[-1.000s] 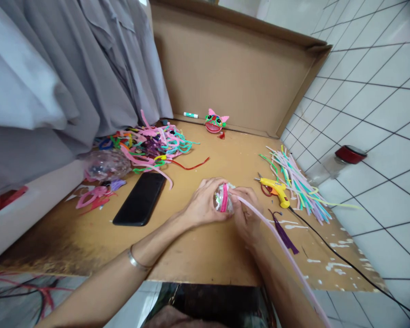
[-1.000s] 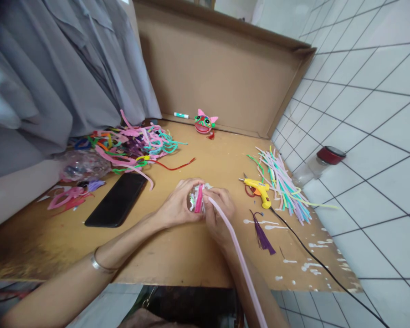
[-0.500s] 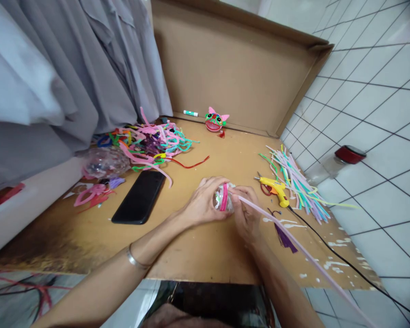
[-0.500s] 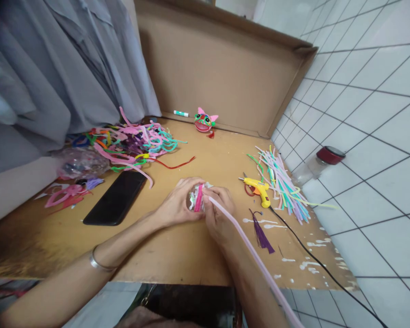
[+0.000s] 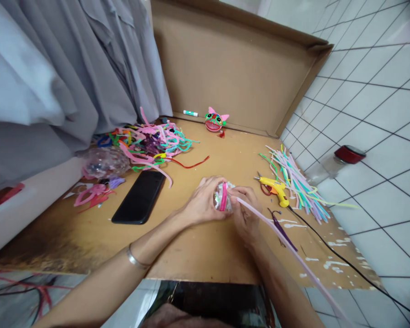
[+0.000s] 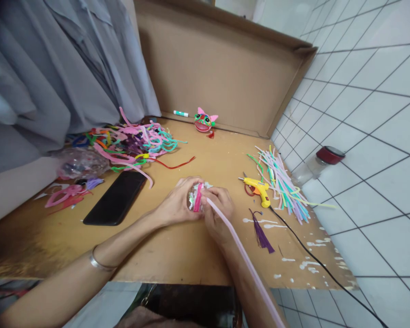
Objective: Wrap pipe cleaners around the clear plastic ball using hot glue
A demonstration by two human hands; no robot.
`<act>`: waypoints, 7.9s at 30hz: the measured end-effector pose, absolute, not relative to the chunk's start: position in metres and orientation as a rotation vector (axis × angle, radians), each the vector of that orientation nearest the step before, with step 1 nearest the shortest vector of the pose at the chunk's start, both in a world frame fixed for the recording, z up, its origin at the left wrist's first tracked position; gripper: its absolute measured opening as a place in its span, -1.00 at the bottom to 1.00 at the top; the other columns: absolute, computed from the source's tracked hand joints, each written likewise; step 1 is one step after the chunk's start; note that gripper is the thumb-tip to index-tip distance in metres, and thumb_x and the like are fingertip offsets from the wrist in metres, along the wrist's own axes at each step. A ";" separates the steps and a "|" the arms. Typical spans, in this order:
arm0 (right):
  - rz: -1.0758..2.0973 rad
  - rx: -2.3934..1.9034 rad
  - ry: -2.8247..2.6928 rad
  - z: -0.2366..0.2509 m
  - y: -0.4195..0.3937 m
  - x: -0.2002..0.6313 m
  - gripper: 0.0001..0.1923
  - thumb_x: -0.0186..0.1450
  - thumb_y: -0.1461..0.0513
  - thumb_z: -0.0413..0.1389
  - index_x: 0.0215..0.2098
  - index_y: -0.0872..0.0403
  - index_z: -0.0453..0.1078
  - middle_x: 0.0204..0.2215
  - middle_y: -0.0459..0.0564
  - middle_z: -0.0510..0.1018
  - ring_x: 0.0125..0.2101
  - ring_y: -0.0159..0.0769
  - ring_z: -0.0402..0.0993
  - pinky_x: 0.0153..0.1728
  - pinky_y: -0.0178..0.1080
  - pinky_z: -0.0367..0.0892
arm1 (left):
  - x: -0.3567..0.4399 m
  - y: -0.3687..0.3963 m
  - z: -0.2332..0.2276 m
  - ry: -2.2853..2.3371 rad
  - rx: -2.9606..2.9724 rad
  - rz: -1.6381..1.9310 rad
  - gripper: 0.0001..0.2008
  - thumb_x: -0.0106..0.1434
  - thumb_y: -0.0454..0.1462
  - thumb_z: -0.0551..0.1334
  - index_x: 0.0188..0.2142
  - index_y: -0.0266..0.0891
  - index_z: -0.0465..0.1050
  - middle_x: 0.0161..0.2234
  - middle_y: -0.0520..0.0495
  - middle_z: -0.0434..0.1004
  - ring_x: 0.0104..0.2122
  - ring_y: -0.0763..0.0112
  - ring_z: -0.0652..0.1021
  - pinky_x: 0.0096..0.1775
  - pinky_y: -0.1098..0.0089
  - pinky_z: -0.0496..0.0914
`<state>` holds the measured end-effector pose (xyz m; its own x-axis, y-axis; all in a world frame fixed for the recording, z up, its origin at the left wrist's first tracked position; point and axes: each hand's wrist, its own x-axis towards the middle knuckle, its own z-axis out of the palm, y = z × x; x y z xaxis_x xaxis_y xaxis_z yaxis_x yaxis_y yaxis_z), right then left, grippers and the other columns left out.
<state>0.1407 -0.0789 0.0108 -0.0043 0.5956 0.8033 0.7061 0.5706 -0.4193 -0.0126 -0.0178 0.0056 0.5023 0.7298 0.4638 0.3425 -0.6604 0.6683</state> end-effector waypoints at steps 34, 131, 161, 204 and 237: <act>-0.476 -2.637 -1.175 0.002 -0.035 0.248 -0.46 0.34 0.03 0.03 0.00 0.38 0.33 -0.06 0.44 0.47 -0.04 0.22 0.44 -0.10 0.06 0.32 | -0.015 -0.004 0.009 1.196 1.671 0.974 -0.27 -0.19 -0.17 0.46 0.00 -0.23 0.28 -0.14 -0.10 0.52 -0.12 0.12 0.55 -0.03 0.09 0.46; -0.618 -1.476 -1.526 0.019 -0.051 0.200 -0.86 0.18 0.16 0.15 -0.42 0.01 0.28 -0.48 -0.09 0.40 -0.42 -0.25 0.39 -0.35 -0.22 0.34 | -0.015 -0.007 0.007 1.023 1.775 0.893 -0.10 -0.21 -0.20 0.51 0.16 -0.23 0.30 0.06 -0.19 0.44 0.03 0.04 0.46 0.11 0.09 0.35; -0.632 -1.438 -1.545 0.023 -0.055 0.201 -0.90 0.21 0.18 0.13 -0.40 0.01 0.30 -0.44 -0.07 0.42 -0.41 -0.25 0.39 -0.34 -0.24 0.33 | -0.016 -0.010 0.011 1.040 1.825 0.877 -0.12 -0.20 -0.19 0.51 0.15 -0.16 0.31 0.04 -0.14 0.43 0.02 0.05 0.46 0.09 0.09 0.35; -0.605 -1.396 -1.548 0.027 -0.058 0.202 -0.88 0.21 0.22 0.12 -0.43 0.01 0.26 -0.46 -0.11 0.35 -0.42 -0.30 0.34 -0.38 -0.26 0.28 | -0.017 -0.011 0.010 1.030 1.864 0.885 -0.13 -0.19 -0.19 0.49 0.15 -0.18 0.31 0.05 -0.15 0.44 0.02 0.07 0.46 0.09 0.09 0.36; -0.662 -1.408 -1.503 0.021 -0.055 0.202 -0.93 0.21 0.20 0.12 -0.36 0.00 0.30 -0.41 -0.06 0.43 -0.40 -0.24 0.41 -0.35 -0.20 0.35 | -0.016 -0.010 0.009 1.029 1.876 0.894 -0.13 -0.19 -0.19 0.49 0.15 -0.15 0.30 0.07 -0.14 0.41 0.05 0.07 0.44 0.13 0.07 0.34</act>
<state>0.2016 -0.0554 0.0213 0.1020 0.4510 0.8867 0.9586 0.1937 -0.2088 -0.0163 -0.0101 0.0088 0.4194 0.8857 0.1991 0.3205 -0.3497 0.8804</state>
